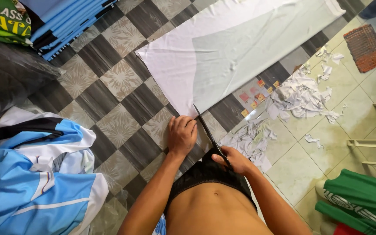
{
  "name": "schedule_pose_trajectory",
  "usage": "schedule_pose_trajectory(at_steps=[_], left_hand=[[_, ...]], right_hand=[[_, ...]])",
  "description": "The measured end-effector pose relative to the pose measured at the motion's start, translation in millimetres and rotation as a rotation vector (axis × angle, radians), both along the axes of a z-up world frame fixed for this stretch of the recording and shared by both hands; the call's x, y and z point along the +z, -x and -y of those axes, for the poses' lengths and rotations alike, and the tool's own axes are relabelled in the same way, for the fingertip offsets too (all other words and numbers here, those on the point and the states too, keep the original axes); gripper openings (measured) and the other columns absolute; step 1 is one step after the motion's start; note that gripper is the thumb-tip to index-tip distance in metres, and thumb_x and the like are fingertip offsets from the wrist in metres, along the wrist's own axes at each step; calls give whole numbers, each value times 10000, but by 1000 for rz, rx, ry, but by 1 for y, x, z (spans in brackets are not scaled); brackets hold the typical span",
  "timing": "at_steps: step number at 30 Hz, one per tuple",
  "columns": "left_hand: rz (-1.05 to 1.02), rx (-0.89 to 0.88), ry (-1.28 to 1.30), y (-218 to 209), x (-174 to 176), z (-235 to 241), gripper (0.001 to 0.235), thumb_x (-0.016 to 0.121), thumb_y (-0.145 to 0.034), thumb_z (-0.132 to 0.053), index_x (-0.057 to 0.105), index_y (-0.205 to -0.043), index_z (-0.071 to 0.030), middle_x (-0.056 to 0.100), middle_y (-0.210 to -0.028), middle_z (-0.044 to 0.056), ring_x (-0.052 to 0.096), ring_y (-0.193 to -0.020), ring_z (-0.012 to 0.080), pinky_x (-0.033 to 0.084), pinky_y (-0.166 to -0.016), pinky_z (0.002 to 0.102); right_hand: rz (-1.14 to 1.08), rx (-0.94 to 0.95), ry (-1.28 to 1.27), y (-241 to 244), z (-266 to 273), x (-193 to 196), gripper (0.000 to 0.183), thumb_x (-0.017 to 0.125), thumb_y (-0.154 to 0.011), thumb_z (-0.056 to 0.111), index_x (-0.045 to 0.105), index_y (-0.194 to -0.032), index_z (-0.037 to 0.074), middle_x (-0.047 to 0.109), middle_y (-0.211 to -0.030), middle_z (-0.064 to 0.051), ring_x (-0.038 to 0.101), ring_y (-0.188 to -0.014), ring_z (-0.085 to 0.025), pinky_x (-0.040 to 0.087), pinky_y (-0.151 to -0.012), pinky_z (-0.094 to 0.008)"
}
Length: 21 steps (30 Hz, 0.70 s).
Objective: Cutting fabric into specific pattern pieces using tailor's scissors on a cutting table.
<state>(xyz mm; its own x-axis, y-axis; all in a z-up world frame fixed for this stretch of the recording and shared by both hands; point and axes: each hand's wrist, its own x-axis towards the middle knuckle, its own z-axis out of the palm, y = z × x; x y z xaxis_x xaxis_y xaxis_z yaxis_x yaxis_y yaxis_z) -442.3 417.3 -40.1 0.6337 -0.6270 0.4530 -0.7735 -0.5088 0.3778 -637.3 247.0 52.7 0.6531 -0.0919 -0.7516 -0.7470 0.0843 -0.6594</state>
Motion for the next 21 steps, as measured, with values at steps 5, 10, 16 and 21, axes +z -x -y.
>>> schedule_pose_trajectory(at_steps=[5,10,16,21], left_hand=[[-27,-6,8,0,2,-1,147,801,-1014,-276,811,-1153,-228,737,-1205,-25,698,-1291,228,438,-1233,527],[-16,-16,-26,-5,12,1,157,798,-1005,-275,811,-1152,-220,750,-1223,-15,703,-1297,236,456,-1219,538],[-60,-70,-63,-7,19,-6,172,771,-1021,-264,804,-1180,-206,749,-1280,-10,696,-1334,236,440,-1232,556],[-45,-102,-80,-7,14,-12,198,766,-1029,-279,795,-1213,-212,743,-1321,-9,688,-1368,238,434,-1240,563]], right_hand=[[-47,-54,96,-9,-13,23,459,977,-949,405,752,-943,5,689,-651,-135,705,-557,-238,528,-560,-341],[-54,-78,108,-10,-21,11,494,990,-920,445,751,-902,13,704,-624,-154,739,-529,-254,552,-535,-343],[-65,-113,86,-13,-27,-1,546,960,-930,523,742,-914,23,715,-658,-152,751,-570,-252,564,-544,-355],[-49,-167,86,-17,-38,0,493,989,-931,432,726,-880,18,685,-606,-140,725,-496,-238,551,-490,-314]])
